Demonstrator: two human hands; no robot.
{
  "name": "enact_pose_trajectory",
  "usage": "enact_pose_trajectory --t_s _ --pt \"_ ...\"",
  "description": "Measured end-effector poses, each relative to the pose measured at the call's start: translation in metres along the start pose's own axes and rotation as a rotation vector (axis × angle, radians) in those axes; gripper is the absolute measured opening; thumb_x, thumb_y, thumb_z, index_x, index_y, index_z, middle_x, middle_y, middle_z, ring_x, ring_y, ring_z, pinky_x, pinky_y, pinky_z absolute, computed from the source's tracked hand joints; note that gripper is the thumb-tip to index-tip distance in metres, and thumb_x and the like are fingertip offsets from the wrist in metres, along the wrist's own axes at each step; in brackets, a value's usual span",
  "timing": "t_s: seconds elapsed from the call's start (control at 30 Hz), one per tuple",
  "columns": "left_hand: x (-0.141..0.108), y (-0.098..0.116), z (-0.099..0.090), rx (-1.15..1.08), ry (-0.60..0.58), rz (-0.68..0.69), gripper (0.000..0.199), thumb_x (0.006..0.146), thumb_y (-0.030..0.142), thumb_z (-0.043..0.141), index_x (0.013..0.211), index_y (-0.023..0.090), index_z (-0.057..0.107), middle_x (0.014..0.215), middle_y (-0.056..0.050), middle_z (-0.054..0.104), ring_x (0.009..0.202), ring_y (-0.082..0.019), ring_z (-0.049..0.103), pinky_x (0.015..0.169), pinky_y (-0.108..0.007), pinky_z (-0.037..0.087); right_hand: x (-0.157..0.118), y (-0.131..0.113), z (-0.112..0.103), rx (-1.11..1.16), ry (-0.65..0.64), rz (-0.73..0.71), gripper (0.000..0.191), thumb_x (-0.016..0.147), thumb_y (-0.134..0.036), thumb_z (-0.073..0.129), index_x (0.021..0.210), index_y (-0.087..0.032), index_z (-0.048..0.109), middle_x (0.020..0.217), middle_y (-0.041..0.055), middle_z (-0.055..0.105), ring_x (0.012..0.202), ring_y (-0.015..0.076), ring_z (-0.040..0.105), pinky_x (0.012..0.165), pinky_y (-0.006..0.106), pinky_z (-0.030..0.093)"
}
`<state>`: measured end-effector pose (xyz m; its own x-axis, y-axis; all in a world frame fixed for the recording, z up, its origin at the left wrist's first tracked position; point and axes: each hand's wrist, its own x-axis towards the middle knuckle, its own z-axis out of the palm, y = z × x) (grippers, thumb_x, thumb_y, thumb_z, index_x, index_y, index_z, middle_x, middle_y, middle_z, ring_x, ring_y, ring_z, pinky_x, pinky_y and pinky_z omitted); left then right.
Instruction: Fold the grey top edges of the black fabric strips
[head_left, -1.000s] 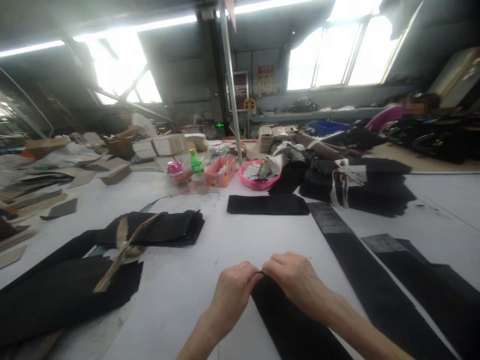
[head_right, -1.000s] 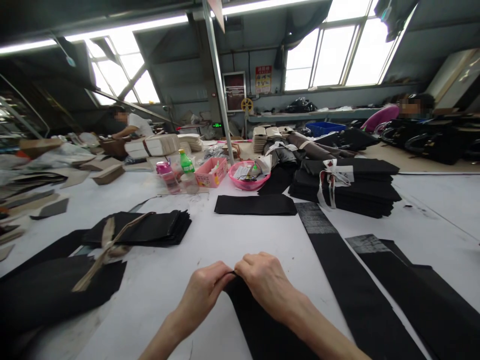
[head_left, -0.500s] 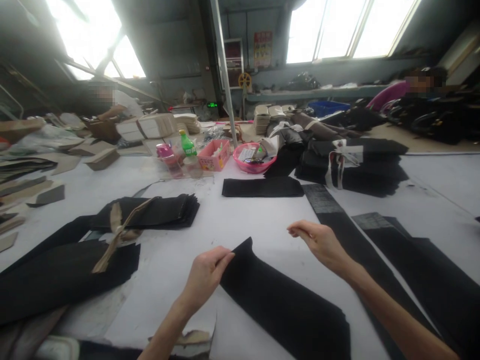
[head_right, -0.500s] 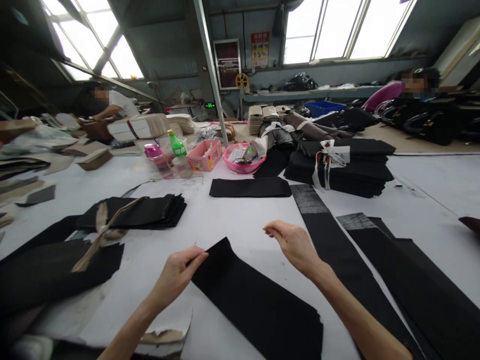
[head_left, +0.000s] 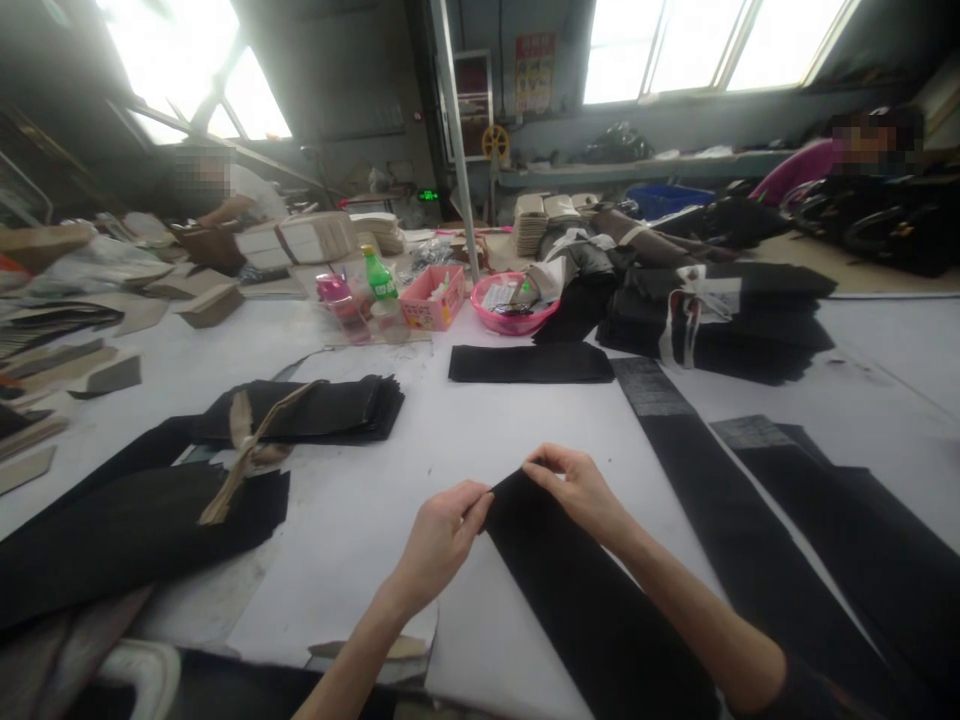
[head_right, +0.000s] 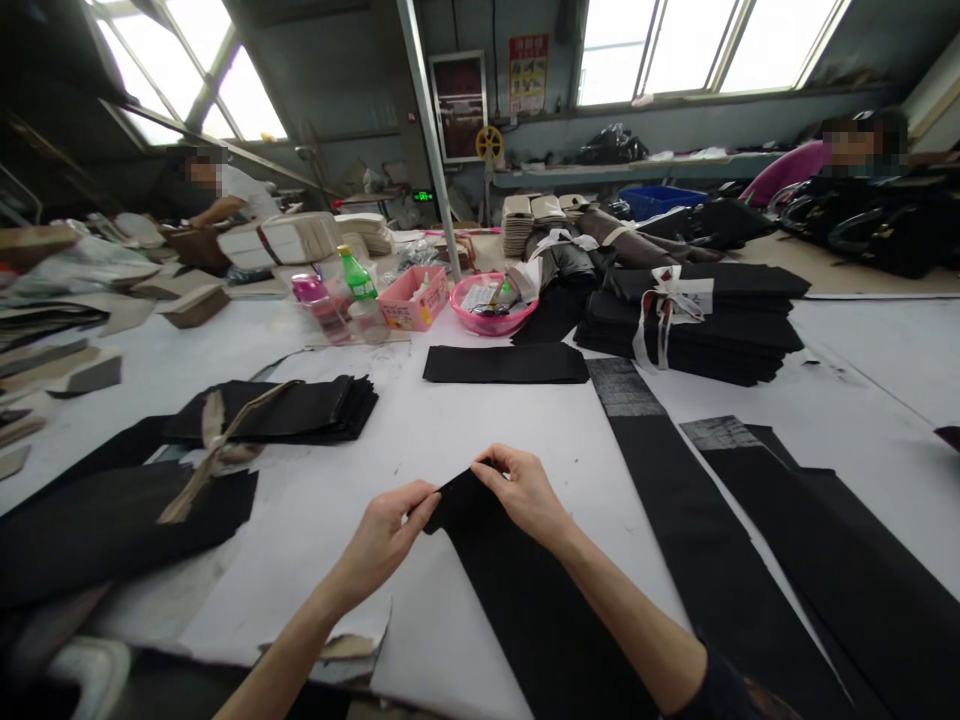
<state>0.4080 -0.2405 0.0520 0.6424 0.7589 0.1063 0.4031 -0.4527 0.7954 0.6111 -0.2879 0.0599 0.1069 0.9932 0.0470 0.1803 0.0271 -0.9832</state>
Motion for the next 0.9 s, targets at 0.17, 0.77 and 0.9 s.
enact_pose_trajectory --t_s 0.17,0.77,0.9 --pt "-0.005 -0.004 -0.006 -0.016 -0.021 -0.013 0.031 0.095 0.032 0.039 0.074 0.018 0.057 0.07 0.001 0.057 0.066 -0.012 0.051 0.062 -0.023 0.038 -0.001 0.001 -0.005 0.088 0.038 0.044 0.021 0.086 -0.036 0.059 0.08 -0.016 0.064 0.073 0.0001 0.062 0.068 0.0137 0.054 0.063 0.025 0.042" --pt "0.022 -0.003 0.001 0.065 0.145 0.085 0.027 0.092 0.037 0.049 0.109 0.024 0.066 0.105 -0.005 0.067 0.098 -0.019 0.061 0.087 -0.03 0.045 0.007 -0.004 0.006 -0.142 0.009 -0.052 0.023 0.091 -0.033 0.049 0.087 -0.019 0.065 0.081 0.0009 0.065 0.076 0.016 0.058 0.07 0.026 0.045" --pt "0.03 0.006 0.012 -0.009 0.056 0.083 0.026 0.093 0.03 0.045 0.094 0.023 0.07 0.086 -0.002 0.07 0.076 -0.016 0.061 0.072 -0.025 0.046 0.005 -0.009 -0.001 -0.172 0.038 -0.084 0.02 0.09 -0.03 0.05 0.086 -0.019 0.066 0.083 0.0012 0.067 0.08 0.0169 0.061 0.074 0.027 0.046"
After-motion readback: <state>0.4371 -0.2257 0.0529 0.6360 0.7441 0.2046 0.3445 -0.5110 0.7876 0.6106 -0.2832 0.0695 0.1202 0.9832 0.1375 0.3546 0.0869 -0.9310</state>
